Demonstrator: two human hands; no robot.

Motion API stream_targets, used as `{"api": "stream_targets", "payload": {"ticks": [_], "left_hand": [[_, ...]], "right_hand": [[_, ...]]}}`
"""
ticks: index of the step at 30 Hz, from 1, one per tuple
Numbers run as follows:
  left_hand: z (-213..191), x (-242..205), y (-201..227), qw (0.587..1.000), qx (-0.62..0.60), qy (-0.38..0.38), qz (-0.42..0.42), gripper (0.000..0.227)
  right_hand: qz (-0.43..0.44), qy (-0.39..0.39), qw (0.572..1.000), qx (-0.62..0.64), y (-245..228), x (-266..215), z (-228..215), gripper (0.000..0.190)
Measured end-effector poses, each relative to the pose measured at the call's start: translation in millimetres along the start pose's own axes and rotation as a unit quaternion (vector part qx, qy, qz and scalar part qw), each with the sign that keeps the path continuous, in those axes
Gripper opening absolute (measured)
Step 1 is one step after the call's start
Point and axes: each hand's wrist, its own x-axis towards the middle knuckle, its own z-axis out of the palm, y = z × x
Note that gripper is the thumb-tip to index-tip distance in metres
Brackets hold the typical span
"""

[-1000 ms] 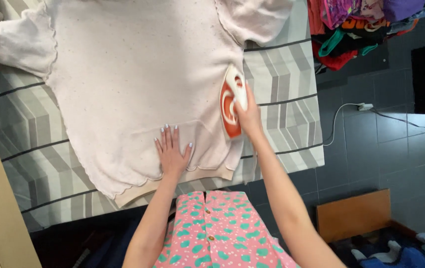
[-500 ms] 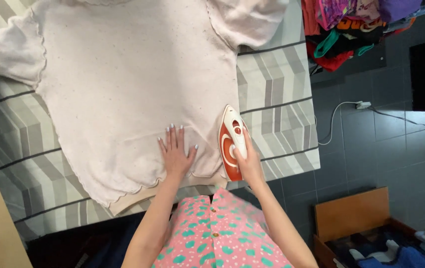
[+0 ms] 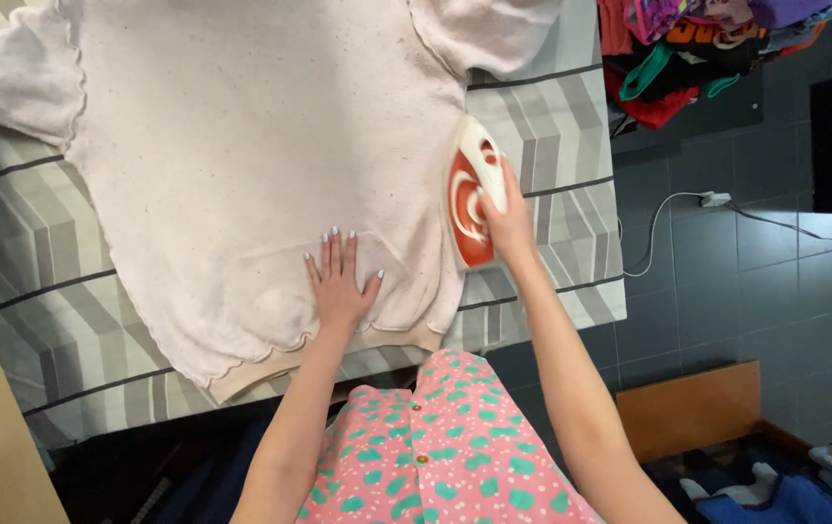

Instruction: A person is ironing a light-colored hoodie on a patterned surface, smoothing out wrinkles and flipping the garment to iron both sides and the sleeves.

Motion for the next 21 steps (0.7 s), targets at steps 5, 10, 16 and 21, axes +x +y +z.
{"api": "stream_targets", "payload": {"ticks": [5,10,16,21], "left_hand": [[-1.2,-0.9,-5.0,1.000,-0.025,-0.009,0.004,0.088],[-11.6,-20.1,-13.5,0.998,-0.056,-0.020,0.015,0.080],[-17.5,-43.6,-30.3,1.000,-0.004,-0.021,-0.013,0.091],[-10.7,-44.5,-37.2,1.000,-0.001,0.010,-0.009,0.090]], "right_hand": [[0.027,0.013,1.000,0.000,-19.2,-73.7,-35.5,0.069],[-0.015,-0.012,0.999,0.050,-15.4,-131.8,-3.3,0.073],[0.012,-0.113,0.993,0.033,-10.8,-170.1,52.1,0.069],[0.010,0.000,1.000,0.011,-12.9,-176.6,22.5,0.068]]}}
